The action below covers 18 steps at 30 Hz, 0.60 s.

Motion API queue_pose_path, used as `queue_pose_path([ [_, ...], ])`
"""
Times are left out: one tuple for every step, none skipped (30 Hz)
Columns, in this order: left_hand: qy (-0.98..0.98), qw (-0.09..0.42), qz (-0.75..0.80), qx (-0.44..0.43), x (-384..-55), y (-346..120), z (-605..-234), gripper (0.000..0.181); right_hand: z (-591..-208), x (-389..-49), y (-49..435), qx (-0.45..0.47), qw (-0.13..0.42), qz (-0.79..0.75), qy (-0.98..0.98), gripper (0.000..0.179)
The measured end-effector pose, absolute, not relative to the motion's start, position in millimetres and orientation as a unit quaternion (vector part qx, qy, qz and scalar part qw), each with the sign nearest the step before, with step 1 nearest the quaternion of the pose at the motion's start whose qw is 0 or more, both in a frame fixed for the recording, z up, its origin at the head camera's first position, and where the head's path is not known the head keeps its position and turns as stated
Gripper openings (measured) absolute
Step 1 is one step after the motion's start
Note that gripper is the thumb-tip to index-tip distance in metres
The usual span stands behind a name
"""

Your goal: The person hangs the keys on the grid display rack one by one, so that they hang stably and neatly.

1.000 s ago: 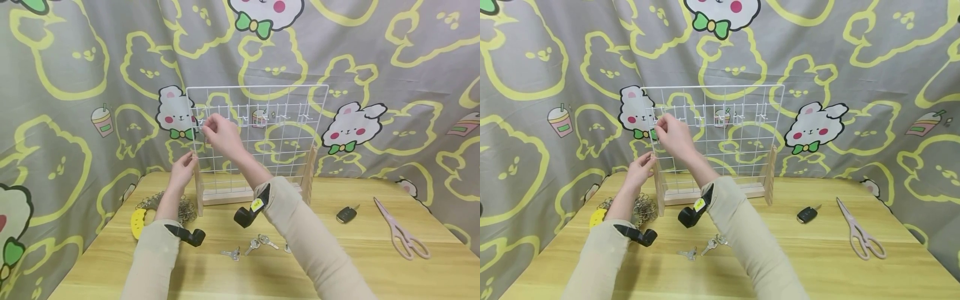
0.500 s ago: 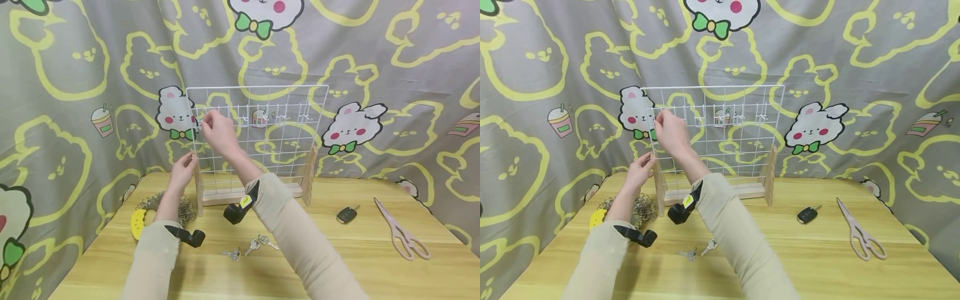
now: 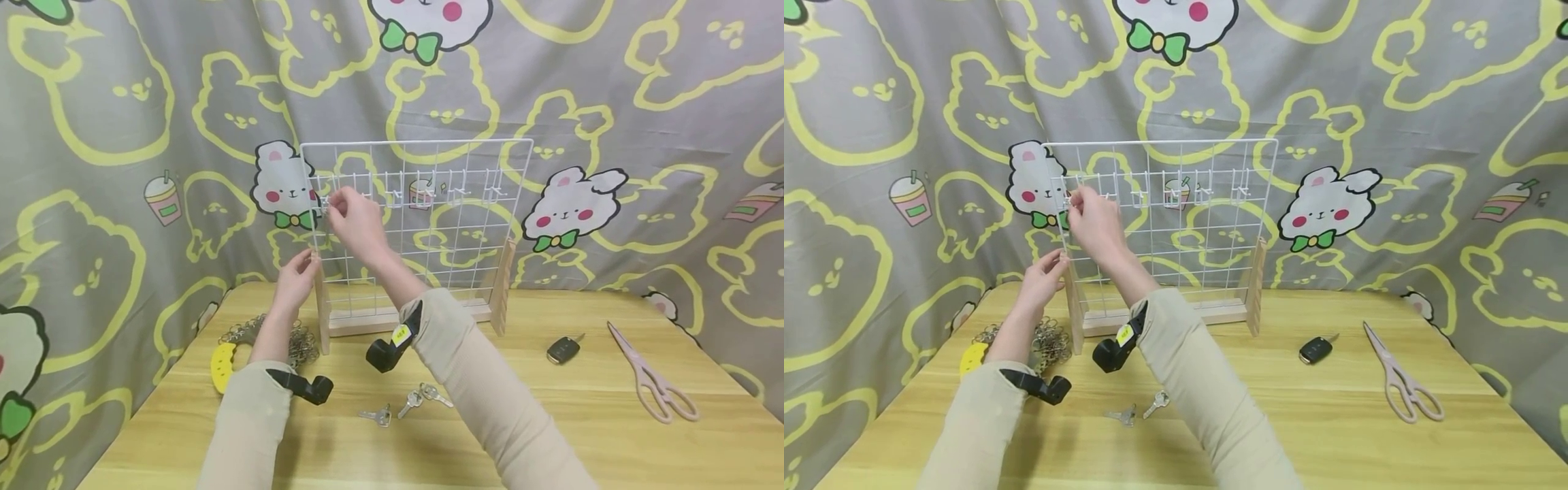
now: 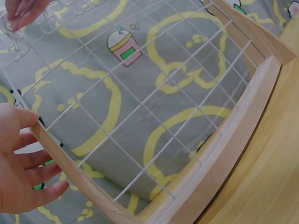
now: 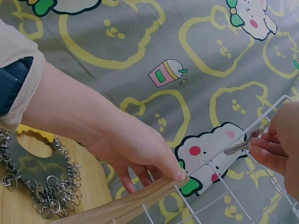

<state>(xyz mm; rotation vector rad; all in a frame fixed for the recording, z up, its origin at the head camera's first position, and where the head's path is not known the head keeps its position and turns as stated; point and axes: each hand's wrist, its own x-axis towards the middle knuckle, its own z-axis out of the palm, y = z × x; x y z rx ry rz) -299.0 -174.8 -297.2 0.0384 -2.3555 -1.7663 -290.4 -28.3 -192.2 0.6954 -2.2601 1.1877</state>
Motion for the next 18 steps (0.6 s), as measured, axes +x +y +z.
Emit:
queue_pose_path([
  [-0.796, 0.098, -0.597, 0.014, -298.7, -174.8, -296.9, 0.056, -192.8, -289.9, -27.9, 0.258, 0.246, 0.435, -0.827, 0.012],
  [-0.796, 0.098, -0.597, 0.014, -298.3, -174.6, -296.4, 0.056, -193.4, -289.6, -27.3, 0.262, 0.244, 0.436, -0.826, 0.012],
  [-0.796, 0.098, -0.598, 0.014, -298.2, -174.6, -296.1, 0.056, -194.2, -289.0, -26.5, 0.266, 0.242, 0.437, -0.824, 0.012],
  [-0.795, 0.098, -0.598, 0.014, -297.9, -174.4, -295.7, 0.056, -195.1, -288.5, -25.6, 0.270, 0.238, 0.441, -0.822, 0.013],
  [-0.795, 0.098, -0.599, 0.014, -297.6, -174.1, -295.3, 0.055, -196.1, -288.1, -24.7, 0.273, 0.233, 0.447, -0.819, 0.013],
  [-0.794, 0.099, -0.600, 0.013, -297.5, -174.1, -295.1, 0.055, -197.6, -287.5, -23.4, 0.276, 0.225, 0.455, -0.816, 0.013],
  [-0.794, 0.100, -0.600, 0.013, -297.4, -174.1, -295.0, 0.055, -199.2, -286.8, -21.9, 0.279, 0.215, 0.464, -0.813, 0.013],
  [-0.794, 0.101, -0.600, 0.013, -297.4, -174.0, -294.9, 0.055, -201.0, -286.2, -20.1, 0.281, 0.207, 0.473, -0.809, 0.013],
  [-0.794, 0.101, -0.600, 0.014, -297.5, -174.2, -295.0, 0.055, -203.1, -285.6, -17.9, 0.282, 0.201, 0.480, -0.806, 0.013],
  [-0.794, 0.101, -0.600, 0.014, -297.4, -174.1, -295.0, 0.055, -205.5, -285.3, -15.5, 0.282, 0.195, 0.487, -0.804, 0.013],
  [-0.794, 0.101, -0.599, 0.014, -297.2, -174.0, -295.0, 0.055, -208.2, -284.9, -12.7, 0.281, 0.191, 0.491, -0.802, 0.013],
  [-0.794, 0.100, -0.599, 0.015, -297.1, -173.9, -295.0, 0.055, -210.9, -284.2, -9.6, 0.281, 0.184, 0.496, -0.801, 0.013],
  [-0.795, 0.099, -0.599, 0.014, -296.8, -173.8, -294.9, 0.055, -214.0, -284.0, -6.4, 0.281, 0.180, 0.501, -0.798, 0.013],
  [-0.795, 0.098, -0.599, 0.014, -296.6, -173.7, -294.8, 0.055, -217.2, -283.9, -2.9, 0.280, 0.177, 0.502, -0.799, 0.013],
  [-0.795, 0.097, -0.599, 0.014, -296.6, -173.7, -294.7, 0.055, -220.8, -283.7, 0.9, 0.279, 0.173, 0.504, -0.799, 0.013],
  [-0.795, 0.096, -0.599, 0.014, -296.5, -173.5, -294.4, 0.055, -224.3, -283.5, 4.7, 0.278, 0.169, 0.505, -0.800, 0.014],
  [-0.796, 0.095, -0.598, 0.013, -296.8, -173.6, -294.2, 0.055, -228.2, -283.2, 8.5, 0.279, 0.162, 0.507, -0.799, 0.014],
  [-0.796, 0.095, -0.598, 0.013, -297.1, -173.9, -294.1, 0.055, -232.2, -282.7, 12.5, 0.279, 0.155, 0.508, -0.800, 0.014],
])
